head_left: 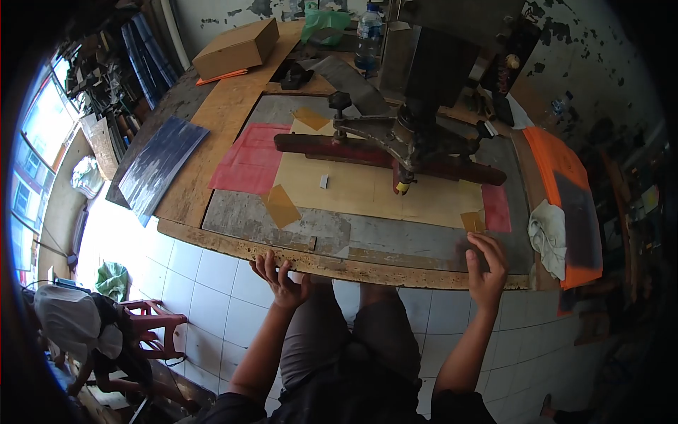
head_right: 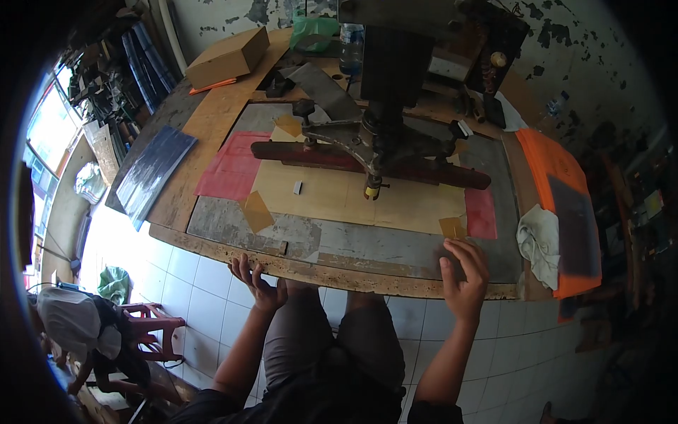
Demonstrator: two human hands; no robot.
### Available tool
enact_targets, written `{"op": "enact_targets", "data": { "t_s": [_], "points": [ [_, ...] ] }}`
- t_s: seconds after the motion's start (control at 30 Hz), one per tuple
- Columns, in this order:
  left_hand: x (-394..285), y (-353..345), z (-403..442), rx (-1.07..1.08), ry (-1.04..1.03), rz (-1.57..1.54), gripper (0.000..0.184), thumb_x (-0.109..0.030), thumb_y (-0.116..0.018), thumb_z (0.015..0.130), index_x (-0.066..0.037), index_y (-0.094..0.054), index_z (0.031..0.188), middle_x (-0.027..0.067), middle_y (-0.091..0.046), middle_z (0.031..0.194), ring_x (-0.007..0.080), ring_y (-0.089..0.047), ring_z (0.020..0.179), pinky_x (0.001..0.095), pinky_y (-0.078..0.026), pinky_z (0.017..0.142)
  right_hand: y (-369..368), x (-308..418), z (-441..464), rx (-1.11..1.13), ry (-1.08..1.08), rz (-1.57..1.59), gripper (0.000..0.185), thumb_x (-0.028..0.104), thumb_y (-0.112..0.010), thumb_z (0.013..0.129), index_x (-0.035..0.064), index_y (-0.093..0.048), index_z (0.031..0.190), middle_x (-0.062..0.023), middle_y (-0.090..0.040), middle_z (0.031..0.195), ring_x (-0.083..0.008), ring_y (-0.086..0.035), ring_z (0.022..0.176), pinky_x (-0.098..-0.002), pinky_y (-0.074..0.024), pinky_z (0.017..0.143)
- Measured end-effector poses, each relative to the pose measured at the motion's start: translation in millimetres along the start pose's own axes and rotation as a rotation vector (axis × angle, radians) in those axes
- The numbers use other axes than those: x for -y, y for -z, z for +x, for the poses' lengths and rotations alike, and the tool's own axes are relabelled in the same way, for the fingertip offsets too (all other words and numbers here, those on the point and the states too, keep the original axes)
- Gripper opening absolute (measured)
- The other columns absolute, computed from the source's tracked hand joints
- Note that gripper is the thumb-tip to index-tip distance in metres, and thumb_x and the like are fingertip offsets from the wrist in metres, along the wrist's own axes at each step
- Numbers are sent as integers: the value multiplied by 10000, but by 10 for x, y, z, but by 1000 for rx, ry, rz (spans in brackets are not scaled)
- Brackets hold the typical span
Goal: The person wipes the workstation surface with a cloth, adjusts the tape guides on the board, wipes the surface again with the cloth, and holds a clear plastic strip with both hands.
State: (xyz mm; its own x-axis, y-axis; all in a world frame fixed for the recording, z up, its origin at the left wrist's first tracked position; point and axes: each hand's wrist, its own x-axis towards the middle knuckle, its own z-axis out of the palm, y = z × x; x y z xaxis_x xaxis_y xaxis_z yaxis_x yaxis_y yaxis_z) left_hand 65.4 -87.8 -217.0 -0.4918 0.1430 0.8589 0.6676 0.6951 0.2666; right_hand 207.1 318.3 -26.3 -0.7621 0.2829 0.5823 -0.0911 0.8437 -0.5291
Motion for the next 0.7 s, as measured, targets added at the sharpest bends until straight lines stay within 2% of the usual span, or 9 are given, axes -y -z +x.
{"op": "enact_targets", "data": {
  "t_s": [0.03, 0.23, 0.33, 0.43, 0.53, 0.7],
  "points": [
    [2, -10, -18, 1, 12, -3, 753, -361, -771, 915, -213, -436, 1573, 243, -337, 1716, 538, -193, 1632, 747, -148, 1280, 1, -3, -2, -8, -3, 1, 227, 119, -750, 994, 1, -786, 1185, -134, -794, 1205, -328, -725, 1180, -454, -532, 1068],
    [-4, 47, -37, 40, 13, 21, 791, -382, -758, 930, -209, -403, 1615, 246, -320, 1729, 530, -179, 1643, 752, -132, 1282, 8, -23, -5, -18, 22, 10, 221, 111, -749, 992, -3, -789, 1177, -135, -795, 1183, -324, -729, 1129, -446, -542, 1041],
    [-11, 66, -20, 74, -18, 47, 764, -354, -689, 946, -137, -354, 1598, 312, -289, 1714, 578, -182, 1616, 788, -112, 1266, 21, 5, 3, -7, 26, -14, 219, 115, -704, 1027, -30, -782, 1172, -146, -794, 1188, -312, -742, 1145, -429, -546, 1054],
    [-15, 49, -18, 59, -17, 43, 760, -350, -688, 943, -141, -356, 1594, 310, -289, 1714, 581, -181, 1615, 786, -109, 1268, 18, 9, -2, -8, 13, -20, 214, 110, -702, 1027, -30, -784, 1166, -146, -795, 1187, -308, -743, 1147, -427, -547, 1053],
    [-6, 34, -30, 55, -14, 45, 748, -353, -684, 943, -137, -361, 1582, 311, -290, 1710, 583, -175, 1615, 786, -101, 1269, 8, 4, -6, -26, 2, -2, 210, 99, -751, 987, -4, -791, 1166, -137, -798, 1173, -324, -733, 1128, -441, -549, 1034],
    [8, 20, -52, 56, -16, 52, 731, -355, -678, 941, -129, -368, 1563, 316, -281, 1709, 579, -157, 1620, 786, -86, 1272, -2, -32, -28, -30, -8, 5, 203, 86, -747, 987, -6, -791, 1162, -136, -800, 1170, -320, -739, 1121, -438, -553, 1031]
  ]
}}
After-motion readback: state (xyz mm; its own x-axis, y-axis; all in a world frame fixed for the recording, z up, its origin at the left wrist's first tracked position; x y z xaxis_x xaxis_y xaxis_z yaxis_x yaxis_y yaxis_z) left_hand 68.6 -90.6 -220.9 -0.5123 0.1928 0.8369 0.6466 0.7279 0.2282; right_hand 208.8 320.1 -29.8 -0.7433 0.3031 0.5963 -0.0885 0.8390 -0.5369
